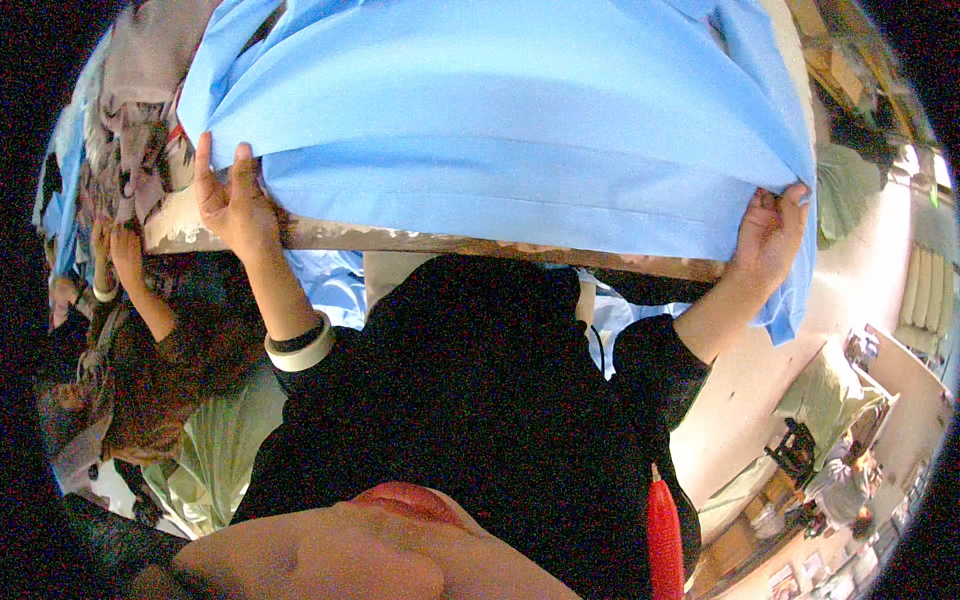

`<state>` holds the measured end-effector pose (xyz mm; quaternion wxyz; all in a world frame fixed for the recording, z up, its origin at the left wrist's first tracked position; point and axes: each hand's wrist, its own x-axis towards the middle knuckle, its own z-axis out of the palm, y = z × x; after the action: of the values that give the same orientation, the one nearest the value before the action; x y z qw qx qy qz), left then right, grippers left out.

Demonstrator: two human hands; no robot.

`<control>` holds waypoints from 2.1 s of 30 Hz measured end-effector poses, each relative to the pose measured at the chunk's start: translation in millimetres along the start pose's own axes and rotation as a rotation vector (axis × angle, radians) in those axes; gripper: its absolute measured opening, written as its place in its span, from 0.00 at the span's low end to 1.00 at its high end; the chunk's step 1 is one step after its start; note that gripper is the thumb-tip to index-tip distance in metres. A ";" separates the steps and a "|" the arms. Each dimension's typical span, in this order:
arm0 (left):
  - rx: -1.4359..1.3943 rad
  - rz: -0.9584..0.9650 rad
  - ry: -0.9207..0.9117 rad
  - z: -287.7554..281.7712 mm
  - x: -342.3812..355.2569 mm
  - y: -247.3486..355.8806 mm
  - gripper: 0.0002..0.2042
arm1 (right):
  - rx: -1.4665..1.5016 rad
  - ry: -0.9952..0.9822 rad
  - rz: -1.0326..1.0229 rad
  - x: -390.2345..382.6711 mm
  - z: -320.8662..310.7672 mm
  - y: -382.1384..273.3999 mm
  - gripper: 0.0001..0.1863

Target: The person measures a light blue garment with a measuring tape, then uses scissors to trim threads and fabric edges. They fold and align sections of the garment, apply adhesive tape to secure seams, and continue trimming and adjusting the fabric.

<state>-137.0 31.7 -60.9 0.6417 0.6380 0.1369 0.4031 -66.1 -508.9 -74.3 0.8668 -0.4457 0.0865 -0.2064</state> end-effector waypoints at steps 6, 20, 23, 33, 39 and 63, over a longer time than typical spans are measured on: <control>-0.055 0.021 -0.028 2.1 -0.1 1.0 0.25 | -0.026 0.027 -0.011 -6.8 10.6 0.5 0.17; -0.093 0.026 -0.037 -2.9 3.5 -2.5 0.24 | 0.005 -0.018 -0.112 -17.4 27.3 -2.1 0.17; 0.055 0.179 -0.114 -8.9 9.6 -1.0 0.22 | -0.264 0.109 -0.210 -17.3 33.2 -11.5 0.18; 0.339 0.180 -0.443 -64.0 75.4 -5.2 0.14 | -0.419 -0.237 -0.098 -7.9 32.9 -25.4 0.16; 0.324 -0.239 -0.152 -46.0 85.2 -28.8 0.15 | -0.623 0.060 -0.056 -2.4 38.7 -20.7 0.12; 0.406 -0.120 -0.256 -24.3 63.5 -7.4 0.16 | -0.677 0.205 -0.063 -14.9 58.4 -17.3 0.19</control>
<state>-110.8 93.9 -49.9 0.5353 0.7904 0.1702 0.2447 -64.9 -468.3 -26.5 0.6501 -0.6870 0.2225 -0.2365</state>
